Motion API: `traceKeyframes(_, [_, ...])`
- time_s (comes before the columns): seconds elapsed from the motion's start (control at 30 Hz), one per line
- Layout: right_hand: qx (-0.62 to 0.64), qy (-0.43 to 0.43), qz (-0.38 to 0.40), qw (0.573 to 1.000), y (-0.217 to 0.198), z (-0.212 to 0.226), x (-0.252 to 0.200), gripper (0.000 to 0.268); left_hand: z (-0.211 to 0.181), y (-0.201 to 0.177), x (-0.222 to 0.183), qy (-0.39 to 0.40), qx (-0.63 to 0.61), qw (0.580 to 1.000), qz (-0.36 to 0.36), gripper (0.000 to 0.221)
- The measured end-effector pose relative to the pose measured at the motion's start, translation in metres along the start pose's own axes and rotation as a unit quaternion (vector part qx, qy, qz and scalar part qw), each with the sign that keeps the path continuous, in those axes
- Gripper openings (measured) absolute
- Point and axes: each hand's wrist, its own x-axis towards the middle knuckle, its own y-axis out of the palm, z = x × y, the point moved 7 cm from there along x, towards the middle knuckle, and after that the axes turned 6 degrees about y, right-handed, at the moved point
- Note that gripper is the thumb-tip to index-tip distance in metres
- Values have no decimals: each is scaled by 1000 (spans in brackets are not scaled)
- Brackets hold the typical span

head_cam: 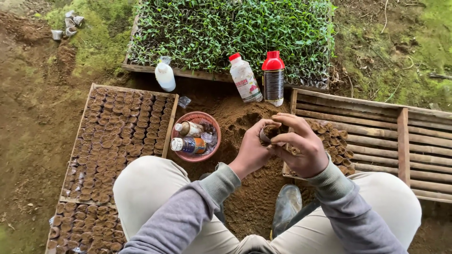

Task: Filling small seedling tubes with soil and planting seeds from a packet

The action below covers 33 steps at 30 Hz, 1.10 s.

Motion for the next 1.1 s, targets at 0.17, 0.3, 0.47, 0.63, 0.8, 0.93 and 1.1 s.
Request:
traceKeyframes(0.17, [-28,-11,19,999,3,-9,3,51,-15,-1,3,-12,-64,997,-38,36])
traceKeyframes(0.3, [-77,-41,61,994,18,-11,-4,65,-29,-7,8,-4,-40,998,-47,40])
traceKeyframes(0.47, [-107,-44,71,991,23,-17,-7,72,-28,-7,11,-8,-32,998,-54,37])
traceKeyframes(0.63, [-125,-40,63,989,20,-22,-8,74,-29,-11,17,0,-15,999,-41,41])
traceKeyframes(0.8, [-143,-43,58,987,19,-29,-13,80,-32,-6,16,-12,-35,999,-40,40])
traceKeyframes(0.93, [-162,-35,84,983,21,-33,-15,74,-22,-4,18,-6,-52,997,-50,34])
traceKeyframes(1.1, [-152,-21,69,986,13,-36,-16,77,-25,-2,19,3,-47,998,-31,36])
